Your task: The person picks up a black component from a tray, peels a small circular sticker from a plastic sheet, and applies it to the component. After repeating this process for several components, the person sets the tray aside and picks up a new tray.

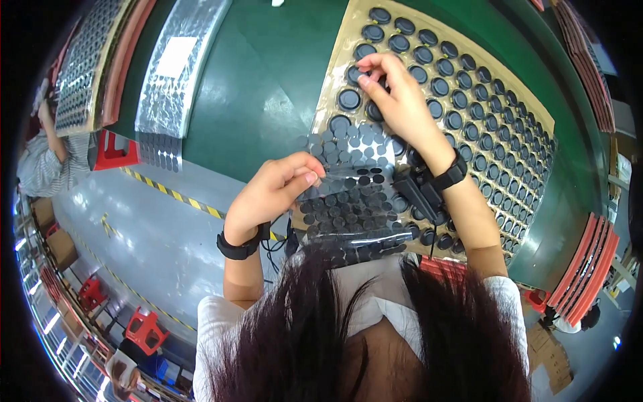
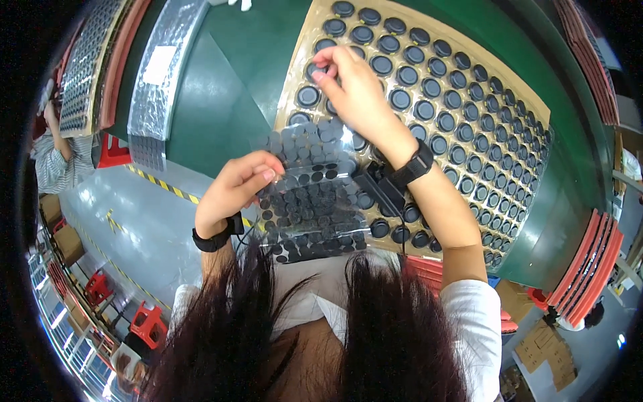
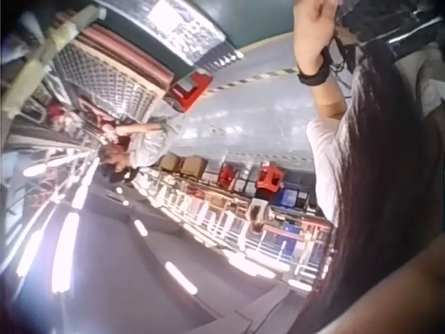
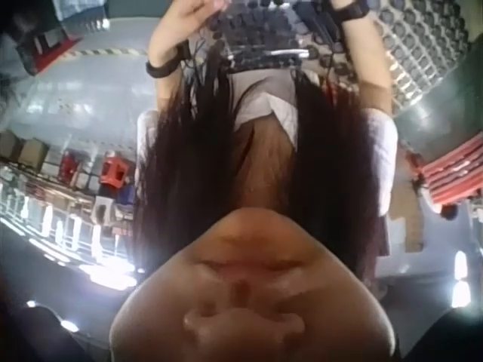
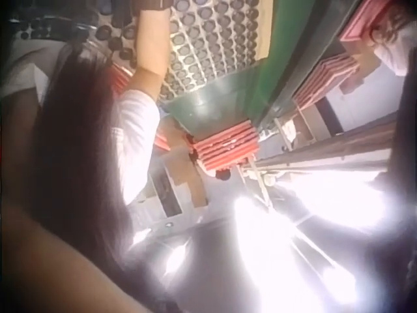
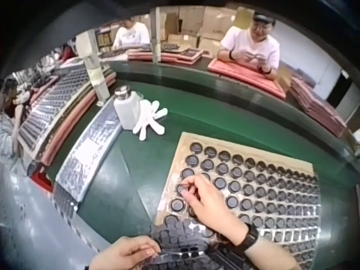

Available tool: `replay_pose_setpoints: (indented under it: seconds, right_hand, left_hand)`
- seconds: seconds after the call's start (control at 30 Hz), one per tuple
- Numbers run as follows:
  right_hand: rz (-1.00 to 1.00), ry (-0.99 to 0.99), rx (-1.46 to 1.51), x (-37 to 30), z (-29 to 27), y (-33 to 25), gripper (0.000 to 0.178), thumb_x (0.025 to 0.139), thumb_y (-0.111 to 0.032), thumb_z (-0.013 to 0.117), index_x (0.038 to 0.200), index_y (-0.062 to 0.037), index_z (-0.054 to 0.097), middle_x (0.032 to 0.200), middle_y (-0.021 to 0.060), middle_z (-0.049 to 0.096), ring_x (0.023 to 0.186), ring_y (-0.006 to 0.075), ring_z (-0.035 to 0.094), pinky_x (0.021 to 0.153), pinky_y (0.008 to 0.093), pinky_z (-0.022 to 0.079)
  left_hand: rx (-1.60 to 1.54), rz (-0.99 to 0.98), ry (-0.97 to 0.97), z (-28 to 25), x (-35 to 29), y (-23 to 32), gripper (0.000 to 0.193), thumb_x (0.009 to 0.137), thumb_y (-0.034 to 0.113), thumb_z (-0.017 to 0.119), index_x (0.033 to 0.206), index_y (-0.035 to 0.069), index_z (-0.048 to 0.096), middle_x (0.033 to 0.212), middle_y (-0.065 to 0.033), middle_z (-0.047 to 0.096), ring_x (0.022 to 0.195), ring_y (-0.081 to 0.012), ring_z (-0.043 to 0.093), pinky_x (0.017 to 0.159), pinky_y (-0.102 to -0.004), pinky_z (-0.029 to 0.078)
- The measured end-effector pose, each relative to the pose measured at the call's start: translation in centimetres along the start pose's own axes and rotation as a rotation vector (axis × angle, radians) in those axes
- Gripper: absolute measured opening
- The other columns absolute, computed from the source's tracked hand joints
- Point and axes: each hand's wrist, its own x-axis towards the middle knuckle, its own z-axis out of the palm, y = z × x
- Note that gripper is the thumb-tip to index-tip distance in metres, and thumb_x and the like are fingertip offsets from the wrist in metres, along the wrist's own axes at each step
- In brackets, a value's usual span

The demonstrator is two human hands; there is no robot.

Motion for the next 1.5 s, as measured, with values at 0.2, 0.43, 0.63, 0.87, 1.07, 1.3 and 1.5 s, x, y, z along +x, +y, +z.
replay_pose_setpoints:
  seconds: [0.2, 0.43, 0.63, 0.87, 1.07, 1.3, 1.5]
  right_hand:
    - [-0.170, 0.026, -0.249, -0.3, -0.2, -0.6, 0.031, 0.074, -0.018, 0.064, 0.098, -0.0043, 0.051, 0.088, 0.0041, 0.051, 0.079, 0.0148, 0.048, 0.072, 0.0261, 0.040]
    - [0.085, -0.185, 0.214, -2.7, -6.5, -0.4, 0.030, 0.076, -0.018, 0.063, 0.101, -0.0054, 0.051, 0.091, 0.0027, 0.052, 0.082, 0.0123, 0.049, 0.075, 0.0251, 0.041]
    - [0.207, 0.014, 0.154, -10.0, -15.9, 1.3, 0.027, 0.078, -0.015, 0.061, 0.102, -0.0052, 0.052, 0.095, 0.0022, 0.053, 0.085, 0.0101, 0.051, 0.077, 0.0243, 0.042]
    - [0.595, 0.570, -0.015, -25.0, -23.7, 4.3, 0.020, 0.081, -0.013, 0.059, 0.097, -0.0021, 0.054, 0.089, 0.0007, 0.056, 0.083, 0.0076, 0.053, 0.073, 0.0207, 0.042]
    - [1.052, 0.940, -0.298, -35.9, -23.0, 1.3, 0.029, 0.081, -0.028, 0.059, 0.081, 0.0014, 0.058, 0.072, 0.0025, 0.058, 0.070, 0.0095, 0.053, 0.064, 0.0206, 0.041]
    - [1.564, 0.769, -0.271, -40.3, -19.2, -1.0, 0.059, 0.077, -0.054, 0.053, 0.063, 0.0027, 0.060, 0.056, 0.0080, 0.056, 0.051, 0.0132, 0.050, 0.052, 0.0260, 0.041]
    - [1.524, 0.852, -0.025, -41.2, -17.7, -0.4, 0.060, 0.078, -0.056, 0.049, 0.065, 0.0020, 0.060, 0.052, 0.0062, 0.054, 0.047, 0.0147, 0.050, 0.047, 0.0275, 0.040]
  left_hand:
    - [0.024, 0.053, 0.007, 0.3, -0.3, 0.7, 0.011, 0.085, 0.011, 0.049, 0.093, 0.005, 0.054, 0.067, 0.0006, 0.055, 0.051, -0.0051, 0.045, 0.044, -0.0195, 0.037]
    - [-0.157, 0.641, 0.592, -3.4, -3.5, 2.6, 0.025, 0.086, 0.008, 0.047, 0.111, 0.004, 0.046, 0.088, -0.0065, 0.055, 0.070, -0.0084, 0.050, 0.058, -0.0195, 0.043]
    - [-0.466, 0.906, 1.193, -11.9, -4.5, 0.3, 0.031, 0.087, 0.005, 0.044, 0.118, 0.001, 0.038, 0.096, -0.0102, 0.052, 0.081, -0.0163, 0.050, 0.077, -0.0310, 0.043]
    - [-0.475, 0.613, 1.247, -8.3, -1.7, -4.9, 0.037, 0.087, 0.009, 0.048, 0.121, 0.005, 0.034, 0.102, -0.0152, 0.052, 0.082, -0.0235, 0.053, 0.077, -0.0382, 0.046]
    - [-0.445, 0.378, 1.219, -6.3, -2.7, -7.0, 0.047, 0.083, 0.016, 0.055, 0.123, 0.008, 0.031, 0.103, -0.0152, 0.052, 0.084, -0.0270, 0.055, 0.072, -0.0387, 0.047]
    - [0.165, 0.255, 1.407, -6.1, -2.4, -4.3, 0.046, 0.084, 0.020, 0.054, 0.122, 0.003, 0.035, 0.112, -0.0167, 0.046, 0.099, -0.0255, 0.048, 0.085, -0.0347, 0.039]
    - [0.637, 0.213, 1.505, -14.1, -2.5, -7.9, 0.039, 0.080, 0.019, 0.058, 0.113, 0.001, 0.046, 0.101, -0.0135, 0.053, 0.087, -0.0238, 0.053, 0.076, -0.0311, 0.044]
